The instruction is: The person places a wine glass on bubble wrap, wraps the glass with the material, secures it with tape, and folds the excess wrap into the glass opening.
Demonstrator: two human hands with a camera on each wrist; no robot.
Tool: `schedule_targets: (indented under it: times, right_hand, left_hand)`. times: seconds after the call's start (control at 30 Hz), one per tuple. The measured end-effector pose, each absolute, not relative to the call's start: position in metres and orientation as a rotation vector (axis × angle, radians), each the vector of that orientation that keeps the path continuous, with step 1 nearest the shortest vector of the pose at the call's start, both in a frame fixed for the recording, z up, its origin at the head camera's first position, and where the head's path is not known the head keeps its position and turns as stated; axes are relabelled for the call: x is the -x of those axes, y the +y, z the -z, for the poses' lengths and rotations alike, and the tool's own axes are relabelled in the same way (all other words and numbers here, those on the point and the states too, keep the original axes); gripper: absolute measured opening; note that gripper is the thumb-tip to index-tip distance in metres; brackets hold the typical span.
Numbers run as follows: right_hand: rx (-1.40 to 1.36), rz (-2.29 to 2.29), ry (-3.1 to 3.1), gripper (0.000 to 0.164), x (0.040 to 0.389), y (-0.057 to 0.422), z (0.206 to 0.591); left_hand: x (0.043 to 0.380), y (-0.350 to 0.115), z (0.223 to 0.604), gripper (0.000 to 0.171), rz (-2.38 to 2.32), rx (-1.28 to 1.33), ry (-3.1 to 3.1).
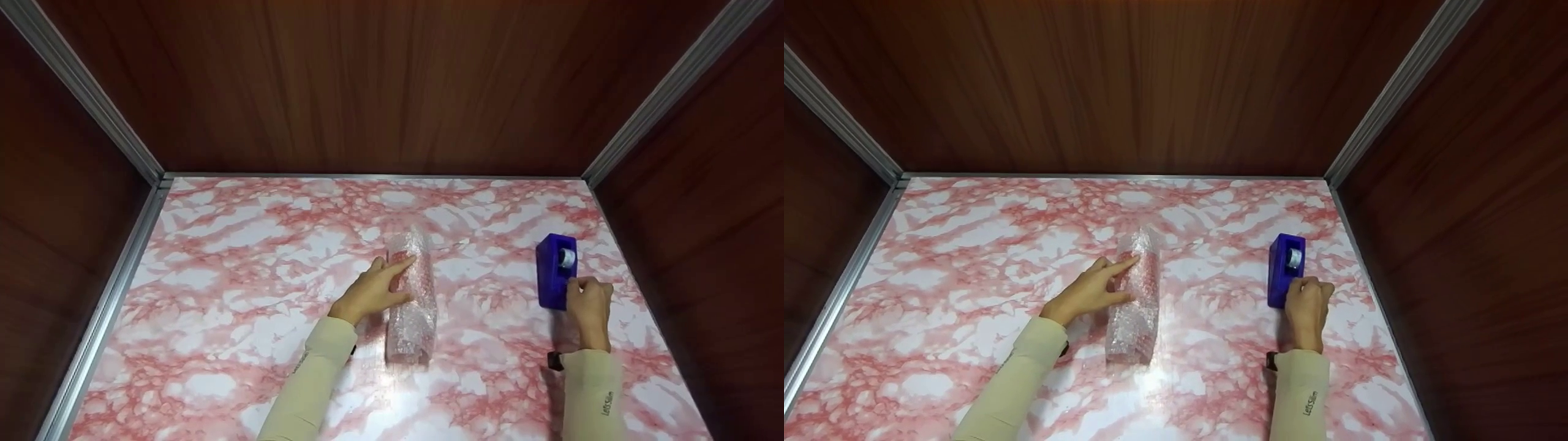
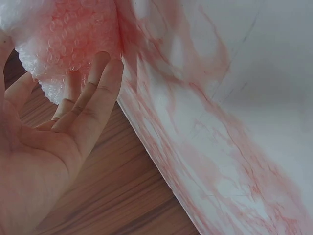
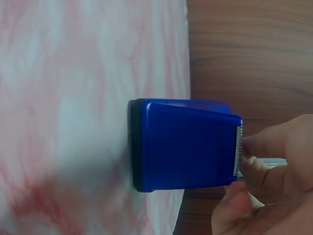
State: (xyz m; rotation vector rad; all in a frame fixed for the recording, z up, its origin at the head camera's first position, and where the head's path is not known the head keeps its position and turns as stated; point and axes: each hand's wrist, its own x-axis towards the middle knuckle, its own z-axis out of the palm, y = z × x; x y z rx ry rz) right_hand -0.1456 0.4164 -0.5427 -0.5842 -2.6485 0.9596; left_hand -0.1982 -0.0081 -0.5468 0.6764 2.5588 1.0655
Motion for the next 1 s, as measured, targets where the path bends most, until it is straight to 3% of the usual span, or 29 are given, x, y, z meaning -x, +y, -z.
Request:
schedule_targets:
  times: [0.57, 0.8, 1.0]
  right_hand:
    - [0.717, -1.22, -2.593, 0.043, 0.148, 0.418, 0.539]
    - [0.782, -1.515, -2.462, 0.039, 0.146, 0.417, 0.536]
    - [0.789, -1.51, -2.43, 0.037, 0.143, 0.415, 0.539]
  left_hand:
    - [0.198, -0.007, 0.547, 0.08, -1.108, -0.697, 2.564]
    - [0.198, -0.006, 0.548, 0.081, -1.107, -0.662, 2.549]
    - [0.198, -0.005, 0.548, 0.081, -1.113, -0.657, 2.543]
